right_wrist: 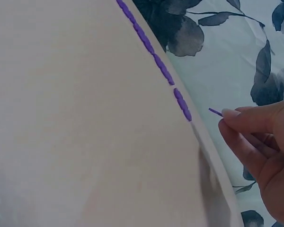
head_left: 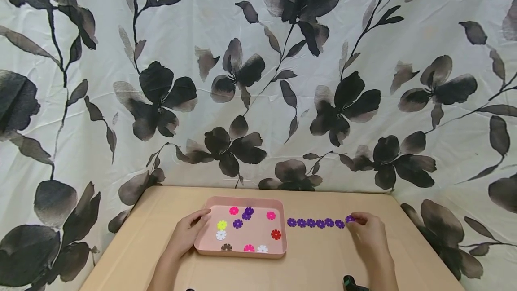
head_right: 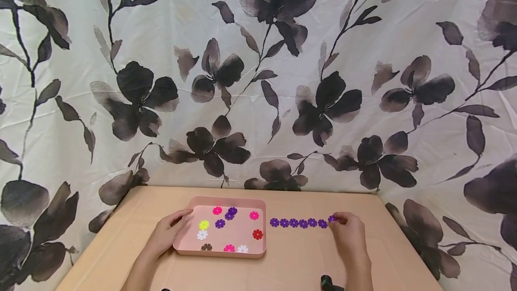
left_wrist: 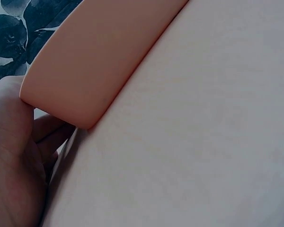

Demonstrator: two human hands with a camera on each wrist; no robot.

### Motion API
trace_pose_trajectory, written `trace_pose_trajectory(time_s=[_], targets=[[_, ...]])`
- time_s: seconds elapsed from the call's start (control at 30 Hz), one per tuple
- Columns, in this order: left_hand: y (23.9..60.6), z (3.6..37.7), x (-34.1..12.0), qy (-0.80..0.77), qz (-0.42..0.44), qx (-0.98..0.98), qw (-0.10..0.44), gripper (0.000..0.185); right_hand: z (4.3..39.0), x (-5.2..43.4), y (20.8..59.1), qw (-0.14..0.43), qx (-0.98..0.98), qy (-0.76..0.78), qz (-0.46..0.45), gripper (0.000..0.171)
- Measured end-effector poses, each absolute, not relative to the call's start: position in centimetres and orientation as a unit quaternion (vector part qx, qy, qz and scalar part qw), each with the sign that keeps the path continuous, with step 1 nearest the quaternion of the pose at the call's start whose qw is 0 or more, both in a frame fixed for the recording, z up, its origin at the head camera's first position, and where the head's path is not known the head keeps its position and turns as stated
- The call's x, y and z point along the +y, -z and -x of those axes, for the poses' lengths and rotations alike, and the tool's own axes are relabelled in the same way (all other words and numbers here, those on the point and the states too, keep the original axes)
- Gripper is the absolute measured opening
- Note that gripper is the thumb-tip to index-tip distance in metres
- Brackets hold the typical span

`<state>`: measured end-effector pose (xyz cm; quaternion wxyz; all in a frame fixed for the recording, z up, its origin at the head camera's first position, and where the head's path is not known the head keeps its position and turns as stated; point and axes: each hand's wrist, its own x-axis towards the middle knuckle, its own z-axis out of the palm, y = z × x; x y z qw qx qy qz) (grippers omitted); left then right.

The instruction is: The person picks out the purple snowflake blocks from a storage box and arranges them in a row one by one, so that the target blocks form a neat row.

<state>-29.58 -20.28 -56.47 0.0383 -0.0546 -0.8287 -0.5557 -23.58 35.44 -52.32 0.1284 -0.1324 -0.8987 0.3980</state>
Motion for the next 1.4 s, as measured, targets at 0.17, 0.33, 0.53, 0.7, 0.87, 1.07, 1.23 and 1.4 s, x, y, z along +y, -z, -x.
trace_pose_trajectory(time_s=[0.17, 0.33, 0.53, 0.7, 0.87, 1.07, 1.23, 1.4], targets=[[56.5, 29.6, -20.2, 0.556, 0.055, -0.828, 0.038, 0.035, 24.0, 35.7, 53.0, 0.137, -0.912, -0.369, 0.118, 0.025], [56.4, 29.5, -20.2, 0.556, 0.056, -0.829, 0.04, 0.036, 24.4, 36.0, 53.8, 0.125, -0.922, -0.349, 0.114, 0.023], [56.5, 29.6, -20.2, 0.557, 0.054, -0.828, 0.041, 0.034, 24.6, 36.1, 54.1, 0.12, -0.927, -0.338, 0.112, 0.025], [56.6, 29.6, -20.2, 0.555, 0.054, -0.829, 0.042, 0.034, 24.6, 36.0, 53.9, 0.12, -0.931, -0.328, 0.109, 0.026], [56.5, 29.5, -20.2, 0.553, 0.055, -0.831, 0.044, 0.037, 24.5, 35.7, 53.2, 0.132, -0.93, -0.326, 0.108, 0.028], [56.5, 29.4, -20.2, 0.556, 0.056, -0.828, 0.043, 0.036, 24.9, 33.9, 51.8, 0.195, -0.917, -0.339, 0.073, 0.03], [56.7, 29.4, -20.2, 0.556, 0.058, -0.828, 0.044, 0.037, 25.7, 31.4, 50.4, 0.256, -0.902, -0.346, 0.03, 0.027], [56.8, 29.5, -20.1, 0.557, 0.06, -0.827, 0.044, 0.035, 26.4, 28.8, 49.5, 0.267, -0.892, -0.364, -0.002, 0.025]])
